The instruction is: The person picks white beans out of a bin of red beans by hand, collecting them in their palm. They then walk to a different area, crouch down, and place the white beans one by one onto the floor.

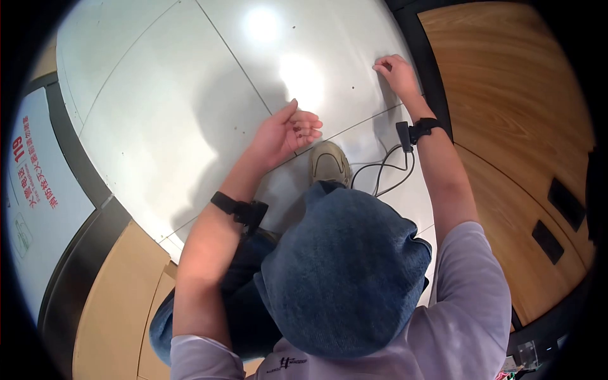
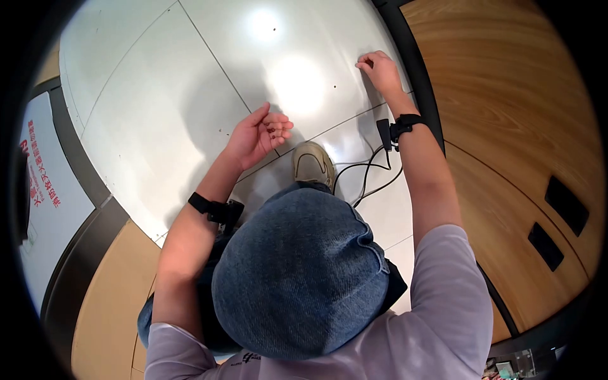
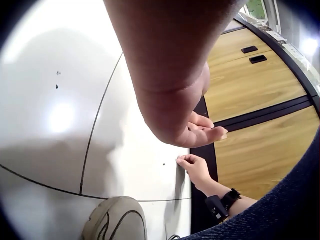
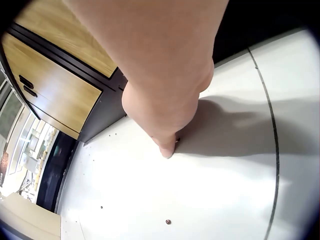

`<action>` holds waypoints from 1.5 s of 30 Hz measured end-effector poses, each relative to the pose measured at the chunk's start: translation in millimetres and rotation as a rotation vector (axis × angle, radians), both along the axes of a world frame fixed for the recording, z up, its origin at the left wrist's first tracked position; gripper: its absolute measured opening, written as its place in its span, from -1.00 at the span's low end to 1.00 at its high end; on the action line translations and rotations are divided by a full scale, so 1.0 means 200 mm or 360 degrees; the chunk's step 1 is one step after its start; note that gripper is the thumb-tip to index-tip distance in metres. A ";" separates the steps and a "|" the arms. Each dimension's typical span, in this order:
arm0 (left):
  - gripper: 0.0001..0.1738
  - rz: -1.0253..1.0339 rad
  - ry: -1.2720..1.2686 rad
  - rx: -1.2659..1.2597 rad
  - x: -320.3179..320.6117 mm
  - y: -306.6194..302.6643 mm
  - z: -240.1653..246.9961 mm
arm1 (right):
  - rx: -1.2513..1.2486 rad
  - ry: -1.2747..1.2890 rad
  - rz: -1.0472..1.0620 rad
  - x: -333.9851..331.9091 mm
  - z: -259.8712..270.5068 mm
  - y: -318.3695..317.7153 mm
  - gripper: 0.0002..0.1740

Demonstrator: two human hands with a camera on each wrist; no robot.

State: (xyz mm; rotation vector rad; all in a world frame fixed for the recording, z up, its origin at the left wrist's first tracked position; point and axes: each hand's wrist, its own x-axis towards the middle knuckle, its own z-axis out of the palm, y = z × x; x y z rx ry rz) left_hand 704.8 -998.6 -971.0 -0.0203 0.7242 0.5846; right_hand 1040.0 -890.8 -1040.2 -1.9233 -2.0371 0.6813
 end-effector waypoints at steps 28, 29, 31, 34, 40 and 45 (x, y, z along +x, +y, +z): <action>-0.45 0.0221 -0.0120 -0.0169 0.13 -0.17 -0.19 | -0.0039 0.0173 0.0066 -0.32 -0.03 -0.27 -0.81; -0.45 0.0242 -0.0113 -0.0173 0.13 -0.17 -0.19 | -0.0090 0.0129 0.0032 -0.31 -0.03 -0.26 -0.81; -0.44 0.0261 -0.0104 -0.0160 0.13 -0.19 -0.19 | -0.0196 0.0170 0.0003 -0.35 0.02 -0.27 -0.83; -0.44 0.0345 -0.0139 -0.0238 0.14 -0.20 -0.20 | -0.0147 0.0305 0.0471 -0.58 0.24 -0.30 -0.87; -0.49 0.0753 -0.0296 -0.0160 0.02 -0.27 -0.21 | -0.0151 0.0640 0.1442 -1.01 0.41 -0.39 -0.89; -0.50 0.0744 0.0028 -0.0204 -0.26 -0.33 -0.23 | 0.0063 0.0505 0.0702 -1.07 0.19 -0.06 -0.80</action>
